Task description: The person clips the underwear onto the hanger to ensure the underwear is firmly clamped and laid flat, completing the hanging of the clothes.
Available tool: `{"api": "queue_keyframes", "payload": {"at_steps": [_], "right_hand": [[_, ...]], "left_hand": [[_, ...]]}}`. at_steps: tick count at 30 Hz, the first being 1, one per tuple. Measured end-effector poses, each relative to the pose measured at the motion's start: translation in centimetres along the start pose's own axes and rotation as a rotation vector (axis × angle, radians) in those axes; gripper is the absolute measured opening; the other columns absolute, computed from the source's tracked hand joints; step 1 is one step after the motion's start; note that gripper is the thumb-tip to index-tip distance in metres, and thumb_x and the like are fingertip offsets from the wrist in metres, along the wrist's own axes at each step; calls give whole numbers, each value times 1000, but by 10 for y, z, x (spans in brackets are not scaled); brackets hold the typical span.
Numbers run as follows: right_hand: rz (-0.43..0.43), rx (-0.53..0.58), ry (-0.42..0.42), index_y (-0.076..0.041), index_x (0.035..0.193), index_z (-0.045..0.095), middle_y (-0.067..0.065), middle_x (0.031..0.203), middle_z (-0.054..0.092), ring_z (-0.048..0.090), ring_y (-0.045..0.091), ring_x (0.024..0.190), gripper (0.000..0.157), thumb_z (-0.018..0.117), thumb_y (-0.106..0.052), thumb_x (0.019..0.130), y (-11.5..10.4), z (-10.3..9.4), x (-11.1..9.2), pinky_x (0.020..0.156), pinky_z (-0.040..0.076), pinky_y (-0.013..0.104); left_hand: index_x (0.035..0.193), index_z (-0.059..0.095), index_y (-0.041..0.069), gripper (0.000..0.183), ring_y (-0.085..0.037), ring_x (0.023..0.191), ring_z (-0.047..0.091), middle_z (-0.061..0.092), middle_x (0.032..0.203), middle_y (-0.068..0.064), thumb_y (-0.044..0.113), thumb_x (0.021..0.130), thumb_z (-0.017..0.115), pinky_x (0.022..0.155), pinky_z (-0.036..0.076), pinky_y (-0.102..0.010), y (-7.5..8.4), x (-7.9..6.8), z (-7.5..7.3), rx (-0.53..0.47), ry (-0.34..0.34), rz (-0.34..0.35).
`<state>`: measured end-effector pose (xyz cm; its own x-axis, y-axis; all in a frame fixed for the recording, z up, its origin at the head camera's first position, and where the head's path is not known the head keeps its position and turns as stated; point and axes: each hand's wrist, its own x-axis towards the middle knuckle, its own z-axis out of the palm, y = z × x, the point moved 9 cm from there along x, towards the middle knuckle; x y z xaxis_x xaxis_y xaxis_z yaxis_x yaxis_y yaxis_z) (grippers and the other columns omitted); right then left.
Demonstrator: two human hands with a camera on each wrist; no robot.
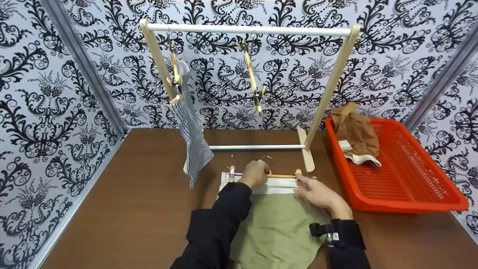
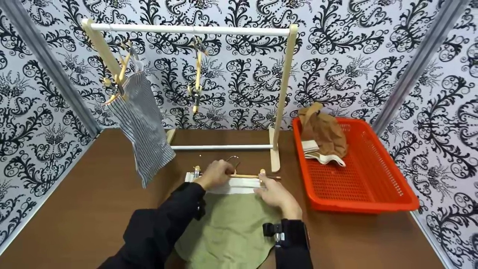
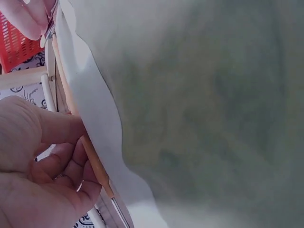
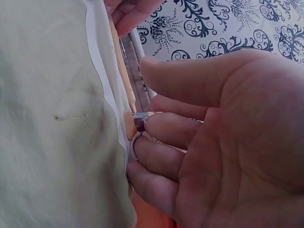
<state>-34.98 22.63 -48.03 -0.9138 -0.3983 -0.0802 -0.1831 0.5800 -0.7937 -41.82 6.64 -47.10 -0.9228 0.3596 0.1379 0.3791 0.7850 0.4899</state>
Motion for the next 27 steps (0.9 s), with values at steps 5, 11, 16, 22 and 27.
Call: {"api": "queue_keyframes", "payload": {"at_steps": [5,11,16,22,27], "right_hand": [[-52,-16,19,13,152,28,34,154,32,37,47,140,62,56,-14,105,-12,-7,-1,115,30,57],[-60,-22,115,2,158,23,27,157,34,38,42,142,68,58,-19,104,-27,-32,-19,115,30,55],[-48,-170,169,3,158,23,30,152,40,49,45,132,72,59,-28,104,-40,-50,-37,110,37,58],[-82,-275,225,8,148,44,29,141,53,57,43,123,61,63,-29,102,-57,-64,-59,104,43,58],[-141,-182,302,-1,127,66,9,109,72,66,20,96,37,68,-26,99,-74,-76,-73,84,54,35]], "left_hand": [[97,79,3,25,-26,96,70,76,97,-7,-10,79,67,84,56,-36,-4,-5,-4,-60,-33,-37],[100,72,1,33,-20,82,61,70,91,-9,-16,74,59,76,51,-31,8,-10,-21,-98,-34,64],[106,66,3,33,-20,91,57,67,97,-8,-16,79,58,86,48,-29,26,-16,-39,-118,-9,241],[105,63,1,31,-25,93,60,68,100,-10,-15,78,61,88,49,-30,60,-27,-69,-89,100,526],[109,61,4,29,-21,97,59,68,104,-6,-11,85,66,96,46,-30,81,-30,-97,-55,194,606]]}}
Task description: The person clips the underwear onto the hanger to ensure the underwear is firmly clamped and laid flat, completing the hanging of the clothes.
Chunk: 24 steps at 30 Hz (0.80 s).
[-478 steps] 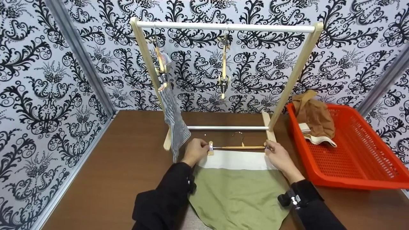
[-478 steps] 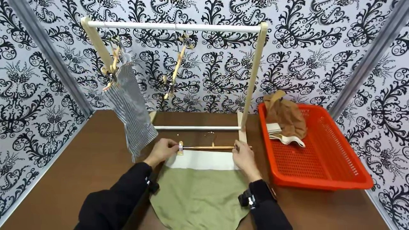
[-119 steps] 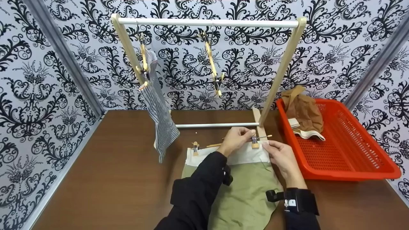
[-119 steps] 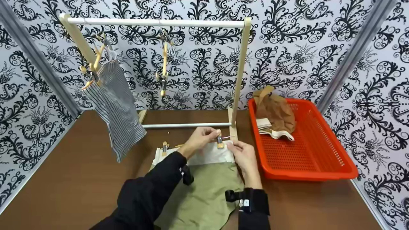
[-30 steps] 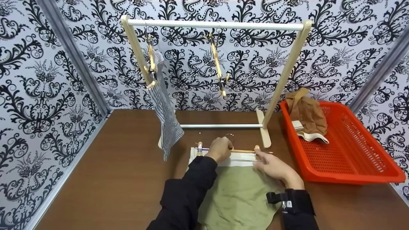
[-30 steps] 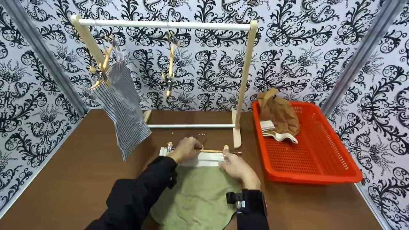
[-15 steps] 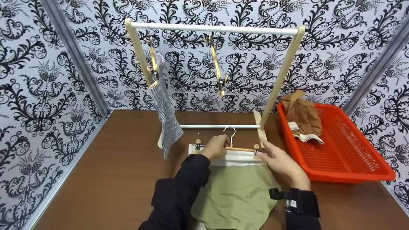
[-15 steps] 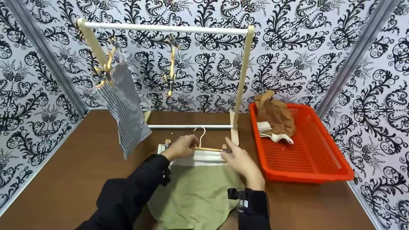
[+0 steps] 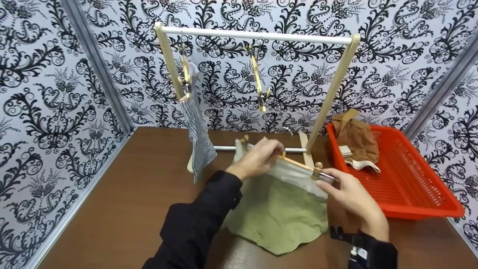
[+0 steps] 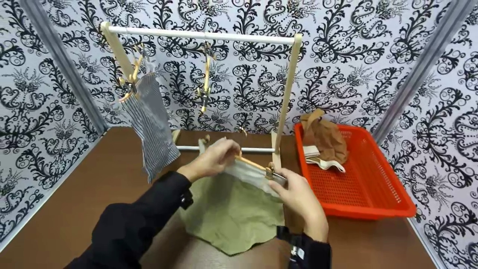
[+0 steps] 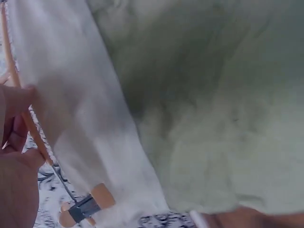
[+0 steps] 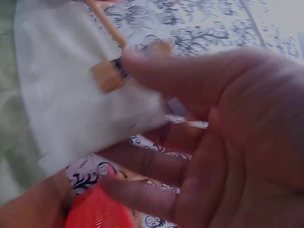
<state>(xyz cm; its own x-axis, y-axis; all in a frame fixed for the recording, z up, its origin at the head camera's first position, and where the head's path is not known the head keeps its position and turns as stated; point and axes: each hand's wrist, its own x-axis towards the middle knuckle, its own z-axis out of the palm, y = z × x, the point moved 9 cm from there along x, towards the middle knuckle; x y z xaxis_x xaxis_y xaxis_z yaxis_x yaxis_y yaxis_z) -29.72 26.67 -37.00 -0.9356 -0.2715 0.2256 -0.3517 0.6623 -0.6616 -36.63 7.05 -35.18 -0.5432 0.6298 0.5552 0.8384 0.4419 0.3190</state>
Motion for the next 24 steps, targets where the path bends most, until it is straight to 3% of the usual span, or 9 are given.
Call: {"api": "queue_keyframes", "payload": {"at_steps": [5,8,9,12,19,21,24], "right_hand": [[-83,167,68,-1,131,64,10,119,69,63,10,100,34,64,-18,102,-21,-12,-7,83,50,18],[-150,242,86,-4,139,60,9,125,66,59,10,104,36,58,-12,104,-38,-15,-8,85,47,16],[-160,265,89,-5,141,58,10,119,67,59,13,97,37,57,-11,104,-43,-16,-9,80,48,18],[-148,313,123,-8,144,56,9,115,62,55,16,93,39,54,-11,105,-53,-20,-12,74,45,22],[-82,399,237,-1,141,56,14,119,60,52,17,102,36,53,-11,106,-63,-23,-11,82,41,23],[-50,418,262,0,141,55,15,126,61,53,15,108,37,53,-11,106,-63,-22,-10,87,42,21],[-17,394,302,0,142,54,16,134,60,54,15,116,37,52,-11,106,-64,-23,-9,92,42,17]], "left_hand": [[111,61,7,33,-20,103,57,67,109,-4,-11,85,67,98,43,-30,19,14,-19,55,100,75],[108,62,5,26,-21,101,58,67,105,-5,-8,87,67,98,43,-30,30,23,-31,53,194,160],[107,62,4,23,-22,101,59,67,104,-6,-8,88,67,98,43,-30,33,25,-34,40,217,184],[105,63,4,17,-21,100,59,68,102,-6,-4,91,67,97,44,-27,37,34,-41,-13,256,179],[110,66,4,22,-20,111,57,67,114,-7,-8,91,65,103,41,-23,30,44,-42,-139,312,-19],[117,64,2,26,-21,118,55,63,122,-10,-7,93,63,108,39,-25,24,43,-40,-209,348,-123],[137,54,-1,38,-23,131,51,56,138,-15,0,99,59,113,36,-29,11,39,-30,-429,391,-329]]}}
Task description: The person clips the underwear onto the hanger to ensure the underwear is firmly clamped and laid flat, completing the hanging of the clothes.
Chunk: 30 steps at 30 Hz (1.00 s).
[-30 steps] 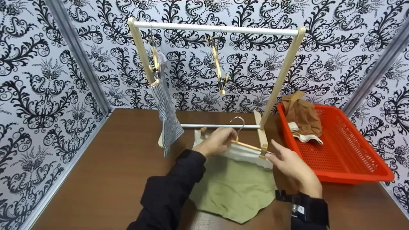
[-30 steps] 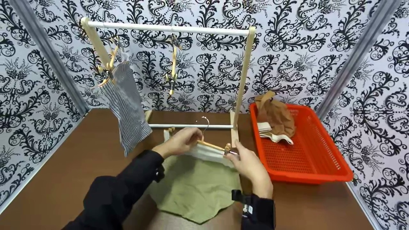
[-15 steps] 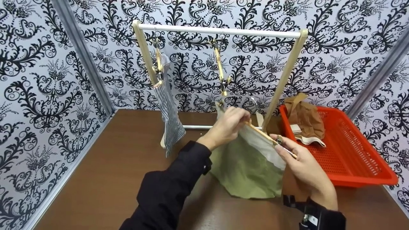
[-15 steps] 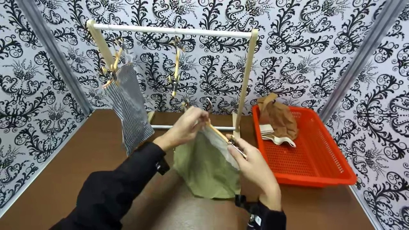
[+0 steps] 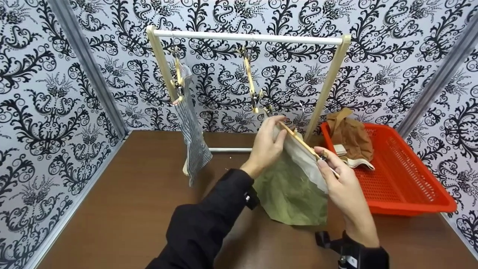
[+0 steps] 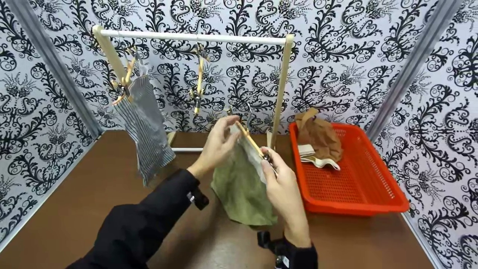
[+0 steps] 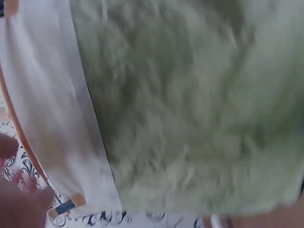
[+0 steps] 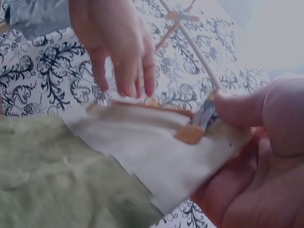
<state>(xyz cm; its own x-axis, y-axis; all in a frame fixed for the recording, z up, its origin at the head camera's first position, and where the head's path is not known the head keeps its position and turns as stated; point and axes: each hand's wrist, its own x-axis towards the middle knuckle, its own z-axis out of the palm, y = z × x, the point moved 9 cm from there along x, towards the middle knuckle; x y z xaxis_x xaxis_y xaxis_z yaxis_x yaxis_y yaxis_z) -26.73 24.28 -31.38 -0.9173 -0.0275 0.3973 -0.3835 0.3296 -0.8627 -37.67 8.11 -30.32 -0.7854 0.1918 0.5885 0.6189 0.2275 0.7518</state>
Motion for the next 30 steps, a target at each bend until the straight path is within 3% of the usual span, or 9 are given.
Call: {"api": "queue_keyframes", "payload": {"at_steps": [2,4,8,15,18,23,25,30], "right_hand": [[2,-27,13,-1,143,53,14,142,56,52,16,124,38,52,-11,107,-1,1,0,98,39,15],[-5,-61,20,-1,144,52,14,144,55,51,18,127,39,51,-11,107,-2,3,1,99,38,14],[-31,-121,50,-1,144,52,14,145,55,52,20,128,39,51,-12,107,-5,3,-1,98,38,11],[-51,-152,91,-3,150,46,13,148,52,50,22,131,45,50,-15,107,-16,8,-9,99,37,10],[-46,-133,102,-4,154,41,11,151,49,55,21,123,49,51,-17,107,-21,9,-8,93,45,13],[-51,-91,151,-8,155,38,13,144,56,62,20,93,51,52,-19,107,-33,5,-3,69,51,18],[-60,-60,165,-7,155,37,13,143,56,62,19,95,51,52,-18,107,-38,3,1,70,52,18],[-93,-2,185,-3,155,35,11,153,46,52,21,131,52,50,-14,107,-49,3,11,102,46,22]], "left_hand": [[146,47,-1,44,-25,136,48,51,146,-17,8,104,55,114,35,-31,-11,-3,4,-142,28,-158],[149,44,-1,46,-25,138,47,50,149,-17,15,107,51,114,36,-31,-17,-5,11,-247,39,-274],[147,46,-4,44,-23,139,47,50,150,-17,15,107,50,113,35,-26,-17,-3,22,-326,19,-341],[148,43,-3,44,-19,140,45,49,150,-14,6,106,50,112,35,-22,-7,5,31,-411,-6,-300],[151,40,0,47,-16,142,41,44,155,-11,6,105,50,111,34,-20,-1,10,32,-411,-40,-278],[153,35,2,52,-15,142,41,36,158,-11,1,103,51,108,37,-18,12,23,35,-399,-126,-193],[153,33,0,53,-17,142,42,35,158,-14,-4,103,50,108,37,-19,19,29,35,-420,-150,-144],[152,31,-6,52,-20,145,38,32,159,-19,-8,102,46,111,34,-20,32,46,34,-493,-154,-54]]}}
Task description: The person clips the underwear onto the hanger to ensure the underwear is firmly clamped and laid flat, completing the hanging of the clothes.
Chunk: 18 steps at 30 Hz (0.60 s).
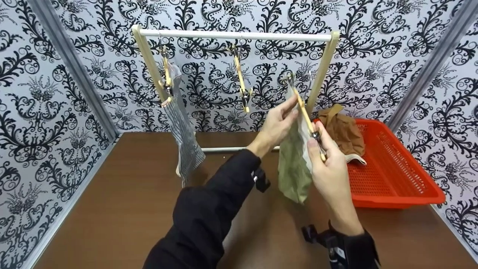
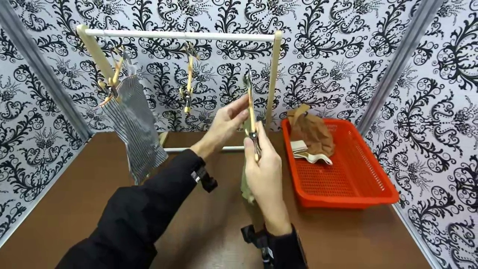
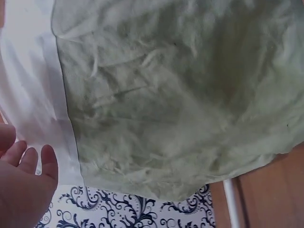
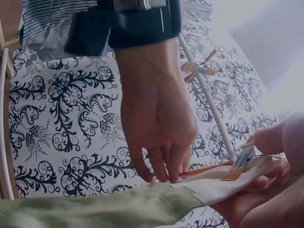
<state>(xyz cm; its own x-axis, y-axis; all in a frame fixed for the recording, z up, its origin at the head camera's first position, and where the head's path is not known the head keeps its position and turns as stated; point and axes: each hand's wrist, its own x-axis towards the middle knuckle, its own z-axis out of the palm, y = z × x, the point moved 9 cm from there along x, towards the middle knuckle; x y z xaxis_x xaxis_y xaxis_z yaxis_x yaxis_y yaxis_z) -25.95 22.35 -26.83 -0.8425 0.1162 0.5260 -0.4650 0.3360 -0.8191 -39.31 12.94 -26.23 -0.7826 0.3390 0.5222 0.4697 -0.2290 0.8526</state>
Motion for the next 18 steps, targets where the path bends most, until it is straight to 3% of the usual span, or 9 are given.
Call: {"api": "queue_keyframes", "payload": {"at_steps": [2,5,7,9,12,15,18], "right_hand": [[-6,23,7,-3,155,34,10,154,45,51,21,132,52,50,-14,107,-3,0,4,104,45,24],[-17,80,26,-6,155,35,14,145,55,63,20,110,52,51,-14,107,-9,0,12,86,55,23],[-25,133,34,-9,155,38,18,124,64,63,16,85,51,52,-14,106,-13,-1,18,68,55,21],[-38,181,42,-10,154,40,19,100,63,56,15,67,50,53,-13,106,-18,-2,24,54,49,21],[-49,219,42,-12,154,41,19,86,57,50,14,59,50,53,-13,105,-25,-5,35,48,45,23],[-60,206,53,-9,155,37,18,113,66,63,19,78,52,53,-14,106,-32,-9,46,64,55,23],[-76,184,63,-5,155,35,15,142,57,65,25,106,52,52,-15,106,-36,-11,56,87,56,29]], "left_hand": [[151,31,-7,51,-20,145,37,33,159,-19,-8,102,46,112,33,-20,3,6,2,-16,4,24],[151,31,-8,52,-22,145,38,33,159,-20,-7,102,47,113,33,-23,9,15,3,-37,5,69],[152,29,-8,53,-24,144,39,32,159,-21,-8,101,47,114,33,-24,14,21,5,-60,-6,102],[153,27,-6,57,-23,144,40,30,161,-19,-10,101,48,114,34,-25,18,29,8,-80,-24,119],[156,25,0,61,-16,143,39,28,163,-12,-9,100,49,112,34,-22,23,40,10,-77,-34,100],[158,23,4,63,-10,144,36,25,164,-7,-8,101,49,112,33,-19,26,50,11,-56,-26,63],[157,22,3,63,-9,147,29,23,165,-8,-9,101,47,112,31,-17,38,52,13,-36,-24,33]]}}
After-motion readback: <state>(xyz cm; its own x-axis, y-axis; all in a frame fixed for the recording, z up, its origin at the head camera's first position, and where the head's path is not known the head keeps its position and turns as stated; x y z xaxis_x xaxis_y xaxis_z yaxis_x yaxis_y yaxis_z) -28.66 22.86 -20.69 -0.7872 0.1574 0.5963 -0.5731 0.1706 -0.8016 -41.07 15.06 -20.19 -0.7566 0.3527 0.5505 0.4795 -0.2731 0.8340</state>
